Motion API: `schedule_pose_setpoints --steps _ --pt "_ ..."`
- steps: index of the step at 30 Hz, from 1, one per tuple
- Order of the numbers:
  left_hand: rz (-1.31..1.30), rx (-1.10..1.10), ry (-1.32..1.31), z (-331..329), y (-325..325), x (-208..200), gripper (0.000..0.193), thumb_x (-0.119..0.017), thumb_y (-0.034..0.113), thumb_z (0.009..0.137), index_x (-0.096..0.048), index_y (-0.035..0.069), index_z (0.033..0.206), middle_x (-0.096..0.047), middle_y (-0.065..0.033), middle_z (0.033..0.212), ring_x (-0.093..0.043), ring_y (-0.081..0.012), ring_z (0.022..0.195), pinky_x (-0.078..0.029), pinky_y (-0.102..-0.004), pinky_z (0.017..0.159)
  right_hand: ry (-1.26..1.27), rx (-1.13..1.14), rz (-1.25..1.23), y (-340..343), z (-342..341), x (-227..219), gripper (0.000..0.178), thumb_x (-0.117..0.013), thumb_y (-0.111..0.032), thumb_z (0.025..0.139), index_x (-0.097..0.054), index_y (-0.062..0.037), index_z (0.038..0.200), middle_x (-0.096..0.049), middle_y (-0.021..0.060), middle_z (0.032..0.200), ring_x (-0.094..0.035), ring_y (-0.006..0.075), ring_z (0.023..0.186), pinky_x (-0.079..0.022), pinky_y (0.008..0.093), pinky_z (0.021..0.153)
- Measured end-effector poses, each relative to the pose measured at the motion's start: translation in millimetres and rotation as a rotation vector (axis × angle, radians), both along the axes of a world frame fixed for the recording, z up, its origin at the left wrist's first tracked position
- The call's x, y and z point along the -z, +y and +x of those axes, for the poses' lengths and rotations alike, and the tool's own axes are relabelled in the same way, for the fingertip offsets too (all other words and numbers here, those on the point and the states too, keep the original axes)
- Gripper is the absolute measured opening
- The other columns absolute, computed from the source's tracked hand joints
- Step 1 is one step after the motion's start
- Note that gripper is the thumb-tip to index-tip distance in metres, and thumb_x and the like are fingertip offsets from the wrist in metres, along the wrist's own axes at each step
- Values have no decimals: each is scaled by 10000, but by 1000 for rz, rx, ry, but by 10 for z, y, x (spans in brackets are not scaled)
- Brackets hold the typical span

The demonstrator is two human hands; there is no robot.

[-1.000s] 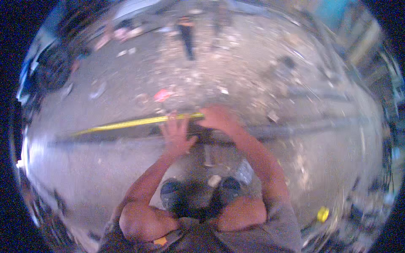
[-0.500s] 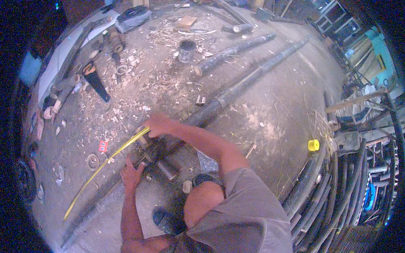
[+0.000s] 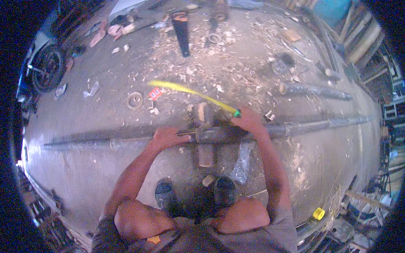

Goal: The person measures a long bamboo pole with a tape measure, marks it, and then uses a hand saw to cut the pole into smaller sections. They then use a knife to shave and smooth the cut ends of the bamboo.

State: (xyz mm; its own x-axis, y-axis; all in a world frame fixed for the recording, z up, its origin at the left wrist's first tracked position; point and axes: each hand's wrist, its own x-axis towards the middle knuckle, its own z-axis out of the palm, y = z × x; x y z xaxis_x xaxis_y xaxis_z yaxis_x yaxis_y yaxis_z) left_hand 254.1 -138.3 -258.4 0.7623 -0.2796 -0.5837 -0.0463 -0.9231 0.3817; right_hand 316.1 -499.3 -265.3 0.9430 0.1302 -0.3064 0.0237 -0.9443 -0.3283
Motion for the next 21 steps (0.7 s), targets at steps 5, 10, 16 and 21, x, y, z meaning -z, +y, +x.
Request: schedule_pose_setpoints --steps 5,10,16,21 --pt "-47 13 -26 -3 -33 14 751 -591 756 832 -735 69 1099 -735 -220 1082 -699 -392 1053 -520 -510 939 -52 102 39 -308 -3 -46 807 -724 -395 802 -461 -32 1474 -687 299 1174 -658 493 1089 -535 529 929" --pt "-31 89 -44 115 -138 24 758 -561 760 856 -735 59 1087 -740 -219 1029 -710 -395 1016 -536 -519 902 -81 123 -139 -633 191 67 823 -741 -449 810 -456 -65 1479 -678 330 1155 -656 511 1076 -532 553 904" --pt "-102 58 85 89 70 -144 741 -551 758 848 -743 62 1017 -741 -213 898 -732 -396 896 -571 -516 794 -336 -200 -328 -226 614 390 687 -733 -507 840 -612 -14 1302 -704 298 1060 -665 498 1010 -530 547 903" --pt "-80 47 -20 -70 63 89 738 -610 768 798 -732 75 1022 -728 -210 833 -719 -429 800 -575 -556 711 -420 -104 -163 644 1720 952 491 -684 -444 918 -676 -5 1138 -672 269 1163 -670 472 971 -555 539 831"
